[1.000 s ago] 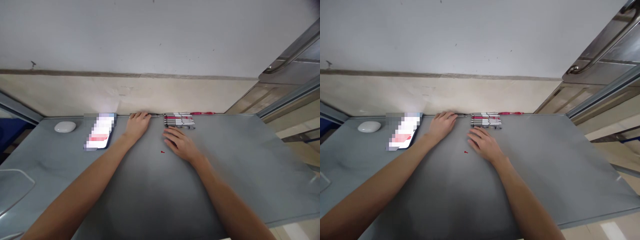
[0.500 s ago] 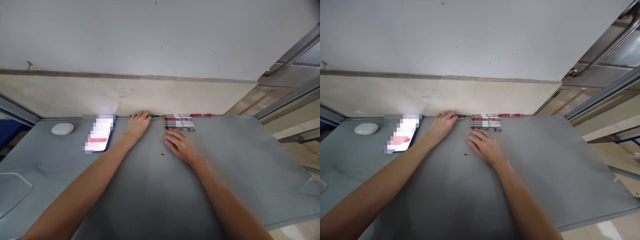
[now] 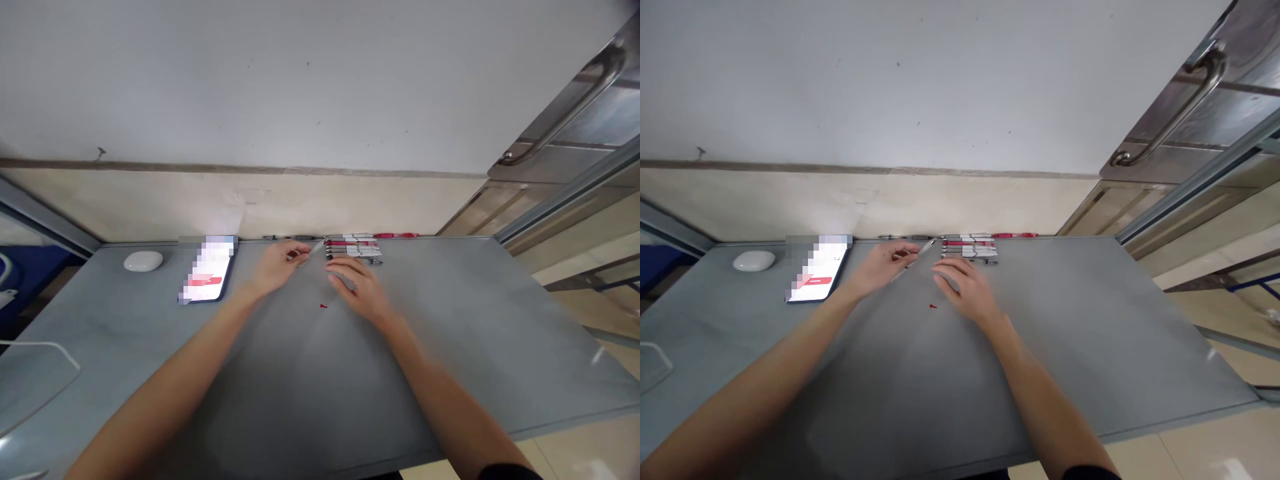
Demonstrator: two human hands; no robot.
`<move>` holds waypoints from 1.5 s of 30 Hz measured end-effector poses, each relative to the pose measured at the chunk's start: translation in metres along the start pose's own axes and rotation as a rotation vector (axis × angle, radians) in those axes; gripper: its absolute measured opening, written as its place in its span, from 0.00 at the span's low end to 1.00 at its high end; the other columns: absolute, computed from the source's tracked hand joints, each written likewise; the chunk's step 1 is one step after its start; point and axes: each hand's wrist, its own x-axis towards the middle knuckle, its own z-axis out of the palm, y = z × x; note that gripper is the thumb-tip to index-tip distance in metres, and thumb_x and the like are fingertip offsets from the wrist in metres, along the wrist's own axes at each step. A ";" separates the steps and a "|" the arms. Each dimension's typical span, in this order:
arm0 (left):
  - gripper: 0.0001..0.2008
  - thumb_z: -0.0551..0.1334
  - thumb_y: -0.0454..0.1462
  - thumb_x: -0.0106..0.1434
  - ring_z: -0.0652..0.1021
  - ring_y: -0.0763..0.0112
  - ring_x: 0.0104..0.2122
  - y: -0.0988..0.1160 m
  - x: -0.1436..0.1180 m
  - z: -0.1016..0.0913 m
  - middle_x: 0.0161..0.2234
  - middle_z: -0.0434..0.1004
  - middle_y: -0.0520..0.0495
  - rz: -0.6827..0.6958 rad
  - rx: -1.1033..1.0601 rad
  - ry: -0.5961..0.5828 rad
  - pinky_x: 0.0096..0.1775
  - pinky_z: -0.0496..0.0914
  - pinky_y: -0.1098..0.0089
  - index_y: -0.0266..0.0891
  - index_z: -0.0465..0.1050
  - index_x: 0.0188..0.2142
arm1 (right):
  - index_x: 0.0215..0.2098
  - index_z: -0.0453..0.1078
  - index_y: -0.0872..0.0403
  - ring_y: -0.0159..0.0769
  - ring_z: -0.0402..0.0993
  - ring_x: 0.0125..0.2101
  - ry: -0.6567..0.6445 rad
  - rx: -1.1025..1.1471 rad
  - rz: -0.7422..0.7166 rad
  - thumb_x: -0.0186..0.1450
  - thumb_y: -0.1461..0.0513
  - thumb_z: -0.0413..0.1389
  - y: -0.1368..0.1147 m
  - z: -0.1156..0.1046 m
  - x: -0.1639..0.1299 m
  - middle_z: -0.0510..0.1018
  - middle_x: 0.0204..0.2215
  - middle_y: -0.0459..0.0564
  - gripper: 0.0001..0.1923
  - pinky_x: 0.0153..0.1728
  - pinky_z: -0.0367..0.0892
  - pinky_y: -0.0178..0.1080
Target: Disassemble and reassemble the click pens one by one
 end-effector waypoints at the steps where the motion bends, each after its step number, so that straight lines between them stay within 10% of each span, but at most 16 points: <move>1: 0.10 0.61 0.38 0.64 0.78 0.65 0.38 0.002 -0.004 -0.001 0.41 0.82 0.46 -0.016 -0.081 -0.042 0.41 0.71 0.66 0.40 0.79 0.41 | 0.47 0.75 0.47 0.38 0.75 0.52 0.024 0.040 0.024 0.70 0.59 0.51 -0.003 -0.001 0.002 0.80 0.47 0.50 0.12 0.57 0.69 0.46; 11: 0.15 0.65 0.44 0.61 0.78 0.67 0.38 0.001 -0.029 0.005 0.39 0.81 0.46 -0.127 -0.487 -0.333 0.44 0.72 0.63 0.42 0.80 0.45 | 0.44 0.74 0.46 0.37 0.79 0.44 0.233 0.701 0.546 0.61 0.51 0.62 -0.016 0.010 0.014 0.82 0.40 0.47 0.15 0.51 0.74 0.47; 18: 0.15 0.65 0.46 0.61 0.77 0.67 0.38 -0.005 -0.030 0.006 0.40 0.82 0.46 -0.128 -0.448 -0.288 0.42 0.71 0.65 0.43 0.81 0.44 | 0.34 0.75 0.50 0.33 0.77 0.35 0.299 0.937 0.669 0.55 0.53 0.67 -0.017 0.024 0.022 0.79 0.31 0.44 0.13 0.48 0.77 0.48; 25: 0.15 0.66 0.47 0.59 0.72 0.71 0.28 -0.004 -0.024 0.008 0.30 0.79 0.49 -0.121 -0.287 -0.157 0.28 0.64 0.71 0.42 0.82 0.41 | 0.31 0.70 0.50 0.31 0.74 0.33 0.524 1.021 0.730 0.52 0.52 0.68 -0.009 0.040 0.038 0.76 0.32 0.44 0.15 0.40 0.79 0.43; 45: 0.13 0.70 0.47 0.57 0.77 0.71 0.29 -0.023 -0.026 0.022 0.28 0.80 0.49 -0.182 -0.518 -0.248 0.32 0.70 0.72 0.40 0.83 0.35 | 0.29 0.70 0.49 0.31 0.74 0.31 0.411 1.104 0.752 0.51 0.57 0.69 -0.001 0.042 0.028 0.75 0.29 0.41 0.13 0.35 0.78 0.41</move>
